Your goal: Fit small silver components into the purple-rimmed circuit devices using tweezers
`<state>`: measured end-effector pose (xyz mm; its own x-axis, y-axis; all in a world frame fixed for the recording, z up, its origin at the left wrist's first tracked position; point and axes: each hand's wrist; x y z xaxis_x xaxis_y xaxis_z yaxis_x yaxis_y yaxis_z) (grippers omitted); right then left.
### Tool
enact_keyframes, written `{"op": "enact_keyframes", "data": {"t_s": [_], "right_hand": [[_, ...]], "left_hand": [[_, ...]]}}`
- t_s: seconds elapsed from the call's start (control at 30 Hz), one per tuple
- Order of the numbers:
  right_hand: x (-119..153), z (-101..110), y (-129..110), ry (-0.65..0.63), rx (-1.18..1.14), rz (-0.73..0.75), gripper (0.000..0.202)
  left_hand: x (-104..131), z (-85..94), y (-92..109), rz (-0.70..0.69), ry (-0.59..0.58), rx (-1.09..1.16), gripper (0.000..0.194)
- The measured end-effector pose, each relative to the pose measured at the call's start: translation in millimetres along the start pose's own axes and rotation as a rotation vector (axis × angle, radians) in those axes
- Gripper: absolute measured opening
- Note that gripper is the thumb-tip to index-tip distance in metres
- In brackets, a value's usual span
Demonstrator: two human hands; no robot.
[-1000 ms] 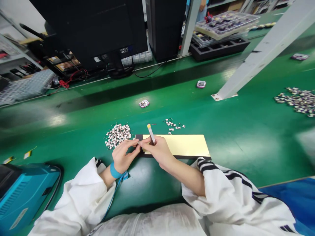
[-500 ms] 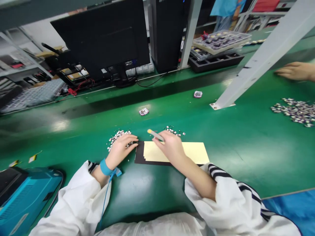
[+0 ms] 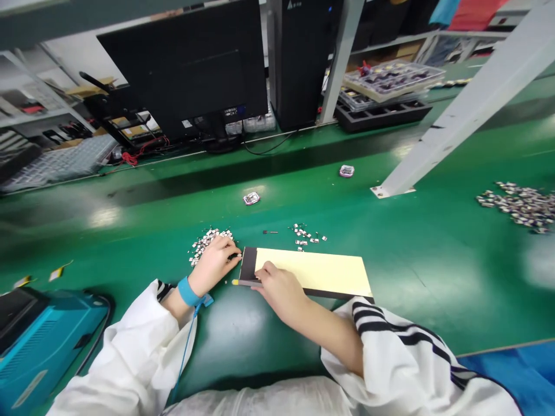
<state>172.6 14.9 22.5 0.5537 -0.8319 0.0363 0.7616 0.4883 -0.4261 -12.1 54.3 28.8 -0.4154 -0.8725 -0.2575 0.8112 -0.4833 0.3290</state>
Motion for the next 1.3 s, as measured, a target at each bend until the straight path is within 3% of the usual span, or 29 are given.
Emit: {"op": "enact_keyframes", "data": {"t_s": [0.13, 0.23, 0.37, 0.47, 0.57, 0.73, 0.87, 1.07, 1.3], "right_hand": [[3, -1, -4, -0.074, 0.104, 0.013, 0.029], [2, 0, -6, -0.1, 0.118, 0.023, 0.032], [0, 0, -5, -0.089, 0.004, -0.006, 0.028], [-4, 0, 2, -0.042, -0.191, -0.05, 0.017], [-9, 3, 11, 0.045, -0.436, -0.122, 0.004], [-15, 11, 15, 0.16, -0.848, -0.211, 0.026], [-16, 13, 10, 0.158, -1.087, -0.208, 0.026], [-16, 12, 7, 0.136, -1.241, -0.217, 0.025], [-13, 14, 6, 0.087, -1.227, -0.238, 0.025]], "left_hand": [[0, 1.6, 7, 0.053, 0.122, 0.194, 0.012], [2, -10.2, 14, 0.071, 0.116, 0.4, 0.013], [7, -30.7, 18, 0.092, 0.094, 0.597, 0.013], [9, -34.8, 17, 0.12, 0.128, 0.653, 0.013], [11, -30.6, 17, 0.14, 0.195, 0.651, 0.013], [16, -21.6, 25, 0.132, 0.322, 0.565, 0.014], [17, -18.4, 33, 0.068, 0.344, 0.515, 0.011], [17, -17.0, 33, 0.013, 0.361, 0.461, 0.006], [18, -15.3, 29, -0.139, 0.39, 0.34, 0.009]]}}
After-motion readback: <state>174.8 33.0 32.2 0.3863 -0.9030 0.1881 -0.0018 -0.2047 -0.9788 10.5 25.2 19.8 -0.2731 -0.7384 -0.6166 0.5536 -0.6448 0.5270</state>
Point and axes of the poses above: each hand's wrist, its own x-axis away from the middle knuckle, its own z-axis out of the back of the hand, y = z × x, and after that the axes turned 3 degrees about -x, right-handed
